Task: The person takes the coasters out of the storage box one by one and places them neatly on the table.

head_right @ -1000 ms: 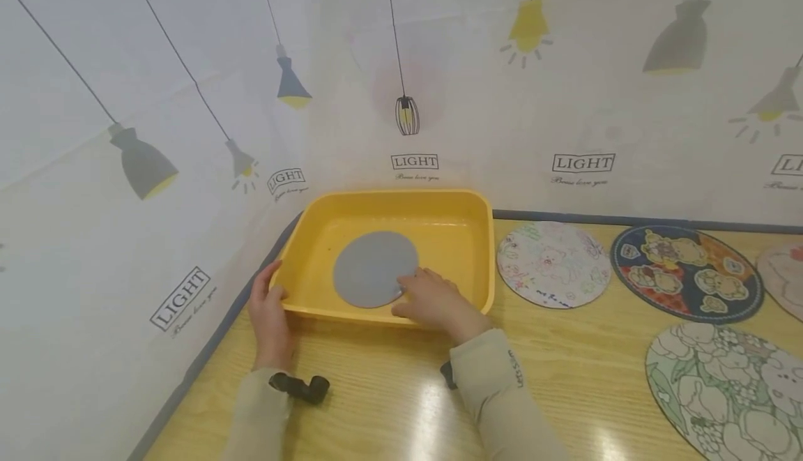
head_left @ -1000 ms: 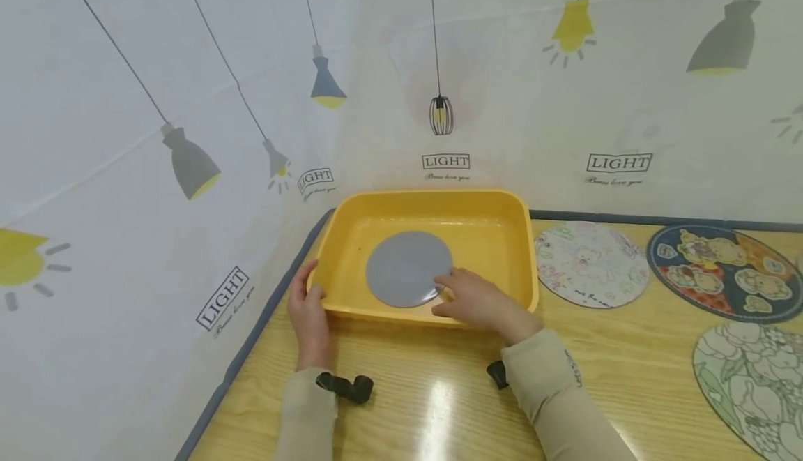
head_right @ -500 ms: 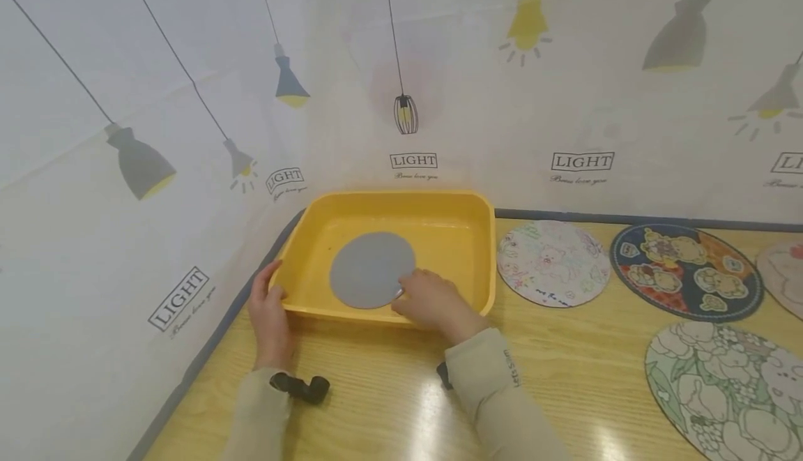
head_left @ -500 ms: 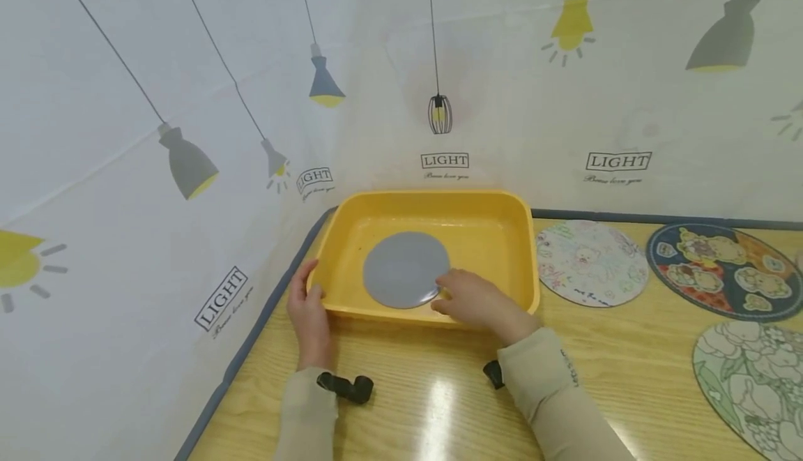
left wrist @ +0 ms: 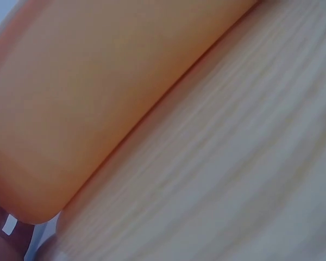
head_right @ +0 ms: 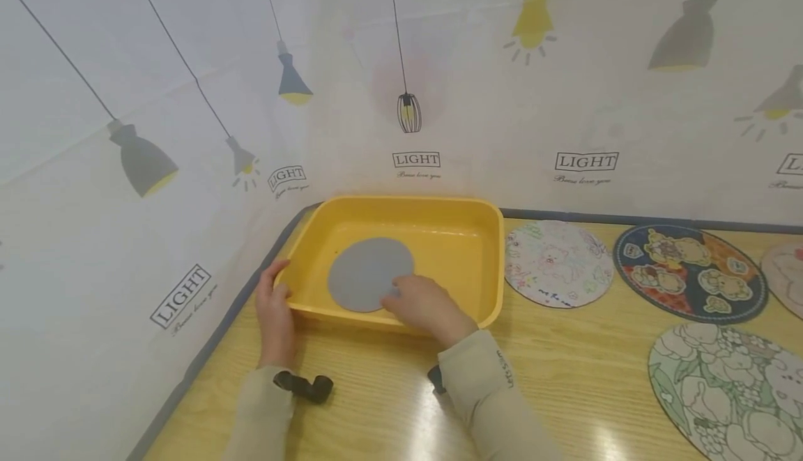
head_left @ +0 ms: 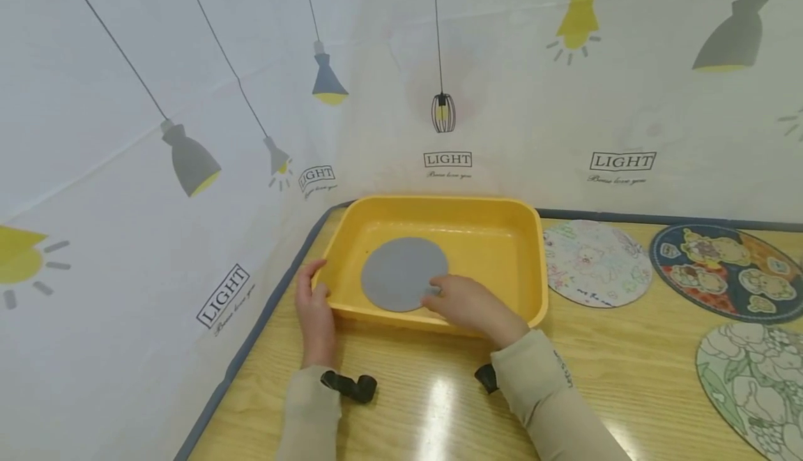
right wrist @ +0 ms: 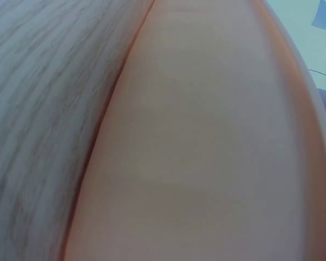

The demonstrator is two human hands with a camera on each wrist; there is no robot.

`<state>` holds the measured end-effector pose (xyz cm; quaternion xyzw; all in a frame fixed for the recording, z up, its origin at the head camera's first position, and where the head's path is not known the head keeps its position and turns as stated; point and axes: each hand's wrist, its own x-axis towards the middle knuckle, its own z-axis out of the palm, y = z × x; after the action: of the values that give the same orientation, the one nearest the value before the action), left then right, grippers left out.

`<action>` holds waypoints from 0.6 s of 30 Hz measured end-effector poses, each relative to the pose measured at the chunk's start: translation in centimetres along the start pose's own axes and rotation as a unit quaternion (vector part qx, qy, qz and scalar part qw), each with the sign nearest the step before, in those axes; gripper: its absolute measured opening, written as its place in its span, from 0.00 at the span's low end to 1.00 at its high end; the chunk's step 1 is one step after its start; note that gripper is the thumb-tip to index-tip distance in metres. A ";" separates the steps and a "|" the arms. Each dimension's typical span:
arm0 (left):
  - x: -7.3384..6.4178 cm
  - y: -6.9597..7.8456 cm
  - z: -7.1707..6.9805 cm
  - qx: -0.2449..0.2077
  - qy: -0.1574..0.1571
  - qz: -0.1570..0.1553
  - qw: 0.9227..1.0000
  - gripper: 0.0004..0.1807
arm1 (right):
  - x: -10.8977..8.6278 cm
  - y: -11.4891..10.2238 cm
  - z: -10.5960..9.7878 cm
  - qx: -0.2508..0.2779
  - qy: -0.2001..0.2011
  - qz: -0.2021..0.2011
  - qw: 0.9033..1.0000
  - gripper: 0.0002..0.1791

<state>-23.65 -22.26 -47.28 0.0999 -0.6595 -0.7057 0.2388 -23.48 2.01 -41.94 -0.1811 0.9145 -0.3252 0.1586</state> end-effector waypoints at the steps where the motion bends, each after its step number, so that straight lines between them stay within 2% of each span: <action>1: 0.0 -0.1 0.0 0.007 -0.003 0.002 1.000 0.25 | 0.0 0.0 0.0 -0.009 0.001 0.002 1.000 0.29; 6: -0.1 -0.1 0.0 0.036 -0.019 0.012 0.999 0.26 | 0.1 0.0 0.3 -0.070 0.019 0.000 0.997 0.23; 8: -0.1 -0.1 0.0 0.048 -0.022 0.014 0.999 0.26 | 0.2 -0.1 0.4 -0.079 0.022 -0.005 0.997 0.20; 12: -0.1 -0.2 -0.1 0.065 -0.025 0.013 0.997 0.26 | 0.1 -0.3 0.4 -0.057 0.019 -0.009 0.998 0.23; 18: 0.0 -0.3 0.1 0.063 -0.025 0.016 0.998 0.25 | 0.1 -0.3 0.3 -0.009 0.009 -0.003 1.000 0.29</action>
<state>-23.72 -22.18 -47.54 0.0863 -0.7100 -0.6612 0.2263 -23.37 1.65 -41.96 -0.1825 0.9181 -0.3194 0.1473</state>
